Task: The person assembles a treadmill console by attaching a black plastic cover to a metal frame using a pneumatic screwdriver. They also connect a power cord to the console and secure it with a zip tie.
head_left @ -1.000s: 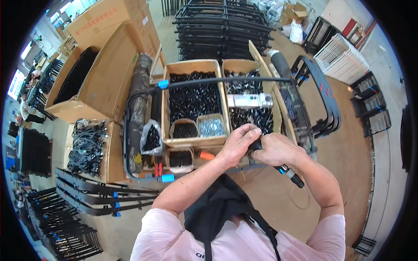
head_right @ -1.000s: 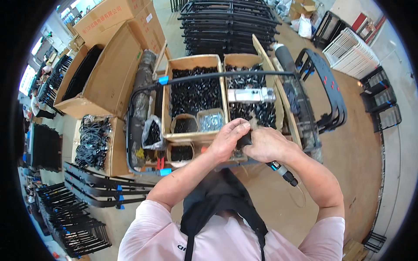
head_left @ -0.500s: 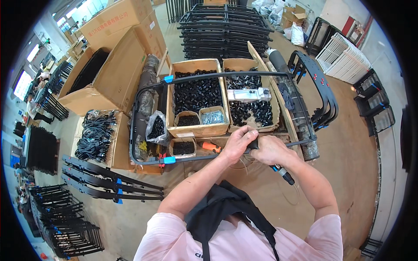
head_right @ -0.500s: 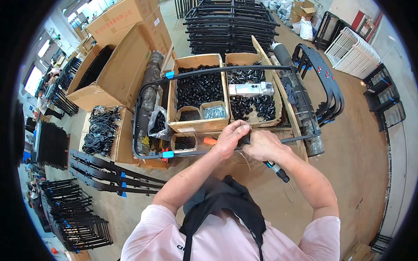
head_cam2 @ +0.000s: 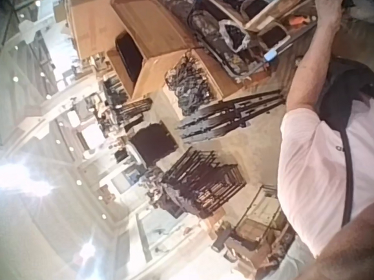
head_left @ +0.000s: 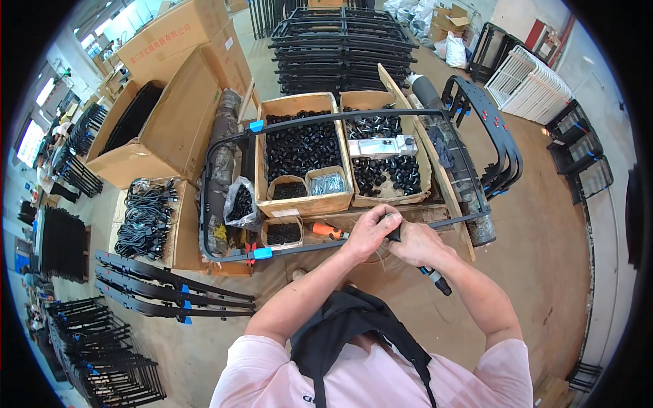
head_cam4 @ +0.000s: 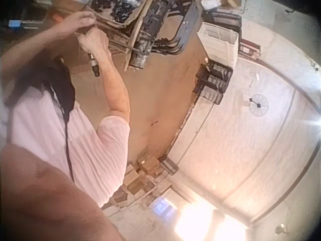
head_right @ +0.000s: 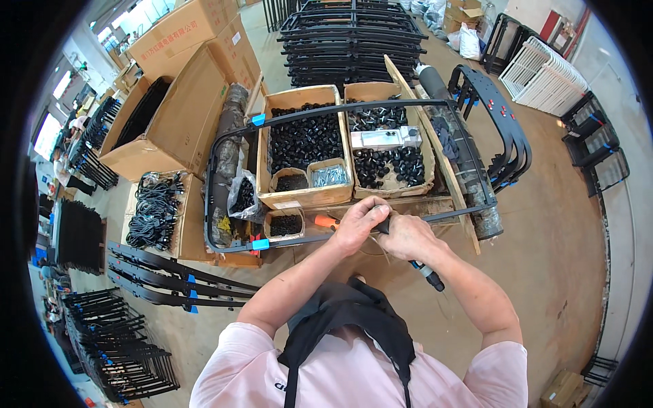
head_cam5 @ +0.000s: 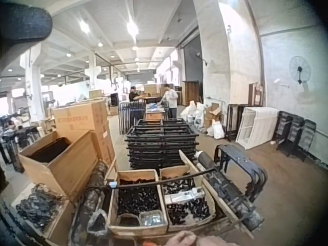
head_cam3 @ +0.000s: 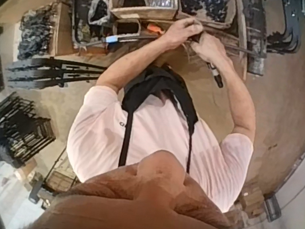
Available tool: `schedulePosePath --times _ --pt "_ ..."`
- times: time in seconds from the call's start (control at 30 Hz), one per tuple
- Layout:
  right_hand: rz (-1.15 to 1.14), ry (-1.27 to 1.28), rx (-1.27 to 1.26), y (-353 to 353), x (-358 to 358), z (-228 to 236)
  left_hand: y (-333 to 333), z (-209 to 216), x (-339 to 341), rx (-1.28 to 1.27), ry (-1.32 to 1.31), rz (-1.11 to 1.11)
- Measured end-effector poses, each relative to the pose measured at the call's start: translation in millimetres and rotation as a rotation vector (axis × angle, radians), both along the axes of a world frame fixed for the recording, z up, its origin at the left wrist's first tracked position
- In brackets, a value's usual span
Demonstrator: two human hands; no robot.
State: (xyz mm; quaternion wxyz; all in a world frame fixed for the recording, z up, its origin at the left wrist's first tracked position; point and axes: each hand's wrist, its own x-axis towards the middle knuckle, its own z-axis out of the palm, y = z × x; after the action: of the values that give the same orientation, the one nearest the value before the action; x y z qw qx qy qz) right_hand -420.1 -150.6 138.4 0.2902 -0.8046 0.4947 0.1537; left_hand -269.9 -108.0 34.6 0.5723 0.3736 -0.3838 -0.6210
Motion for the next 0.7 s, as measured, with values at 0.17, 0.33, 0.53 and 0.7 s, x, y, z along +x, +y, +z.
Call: schedulePosePath --times 0.17,0.33,0.53,0.7 --pt "0.044 -0.048 0.09 -8.6 4.2 1.4 0.8 -2.4 4.5 0.012 0.01 -0.02" --pt "0.056 -0.041 0.064 -7.3 8.4 10.0 1.1 2.1 1.1 0.007 0.007 -0.006" --pt "0.041 -0.084 0.036 -9.6 4.2 6.1 1.4 9.6 3.1 -0.002 0.011 -0.008" --pt "0.088 -0.057 -0.008 -9.9 12.5 29.5 0.5 26.1 1.4 -0.029 0.019 0.045"
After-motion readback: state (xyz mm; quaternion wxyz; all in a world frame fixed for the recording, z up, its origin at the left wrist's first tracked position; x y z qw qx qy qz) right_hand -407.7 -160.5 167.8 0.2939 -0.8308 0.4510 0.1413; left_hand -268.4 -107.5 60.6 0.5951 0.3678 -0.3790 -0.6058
